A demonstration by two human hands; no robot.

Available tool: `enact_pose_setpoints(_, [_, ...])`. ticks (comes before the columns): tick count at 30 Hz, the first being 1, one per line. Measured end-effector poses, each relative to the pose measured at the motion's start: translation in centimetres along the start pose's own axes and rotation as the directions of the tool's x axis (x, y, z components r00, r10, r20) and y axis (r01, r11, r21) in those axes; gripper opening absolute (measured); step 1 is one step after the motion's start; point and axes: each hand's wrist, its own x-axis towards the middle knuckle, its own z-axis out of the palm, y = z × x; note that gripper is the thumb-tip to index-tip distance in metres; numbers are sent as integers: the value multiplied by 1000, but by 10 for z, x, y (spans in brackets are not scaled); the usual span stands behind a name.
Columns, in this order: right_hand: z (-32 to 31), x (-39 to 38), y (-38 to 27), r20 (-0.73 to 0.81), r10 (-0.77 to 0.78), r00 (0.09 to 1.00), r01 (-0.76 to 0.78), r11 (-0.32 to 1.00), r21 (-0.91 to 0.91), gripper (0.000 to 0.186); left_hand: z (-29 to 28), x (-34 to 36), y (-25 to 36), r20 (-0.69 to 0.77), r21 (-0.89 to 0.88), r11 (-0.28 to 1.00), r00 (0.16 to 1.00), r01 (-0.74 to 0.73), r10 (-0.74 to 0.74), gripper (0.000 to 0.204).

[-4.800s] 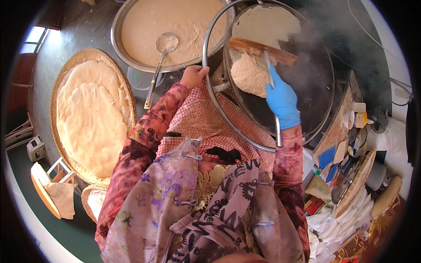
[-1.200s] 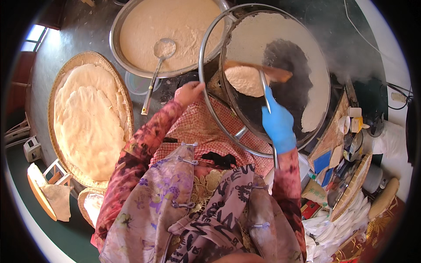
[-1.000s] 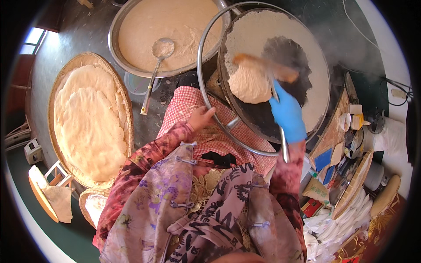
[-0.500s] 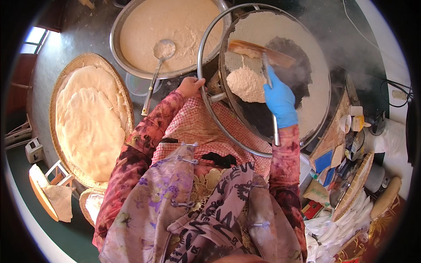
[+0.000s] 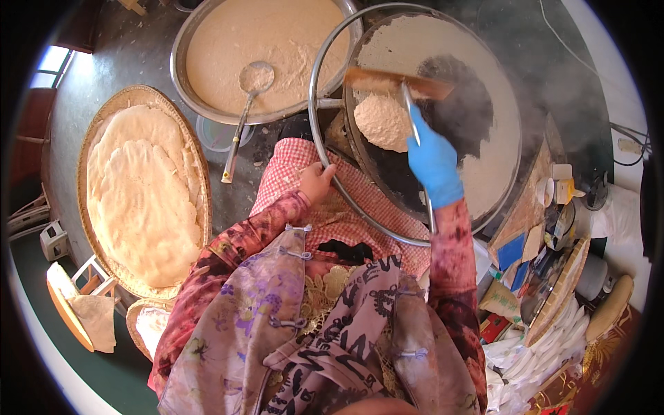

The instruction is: The person scoops batter onto a hot griddle, spreads it into a thin circle, cooks it, and removes the finished crepe to a stack. The cycle repeats with additional batter scoops and spreading.

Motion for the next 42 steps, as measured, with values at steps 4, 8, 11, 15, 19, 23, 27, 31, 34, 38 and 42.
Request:
enact_pose_setpoints(4, [-16,-23,1,206,77,976,-78,997,-1,61,-23,34,9,74,-7,999,996,52,-51,25])
enact_pose_setpoints(8, [-26,-9,3,142,55,988,-78,983,165,58,-49,57,47,197,-145,981,975,131,-101,26])
enact_pose_setpoints(11, [-15,10,-3,-13,17,1000,-15,994,108,61,-62,77,64,208,-219,965,973,142,-95,28])
enact_pose_setpoints(15, [0,4,-1,56,45,997,-47,998,34,60,-57,66,53,115,-207,978,993,16,8,33])
enact_pose_setpoints(19, [7,-23,19,166,75,983,-71,997,-31,66,-7,-3,26,-54,-158,985,995,70,-79,37])
enact_pose_setpoints(23, [15,-18,38,-43,-52,998,57,990,130,62,10,-15,12,-89,-49,998,995,35,-39,33])
enact_pose_setpoints(27, [24,40,42,-70,-237,969,247,924,291,60,-22,22,25,-36,-140,990,999,-14,9,30])
enact_pose_setpoints(31, [12,97,47,53,-275,960,200,808,555,50,-55,61,59,112,-199,973,989,115,-94,27])
enact_pose_setpoints(34, [-8,114,67,90,-186,978,117,856,504,46,-64,75,69,59,-274,961,998,32,-17,29])
enact_pose_setpoints(38, [-35,116,115,193,-215,957,96,868,487,52,-38,38,47,-226,13,956,930,-294,289,31])
enact_pose_setpoints(42, [-58,109,152,204,-208,957,70,843,533,52,8,-20,20,-208,-171,979,975,-111,75,27])
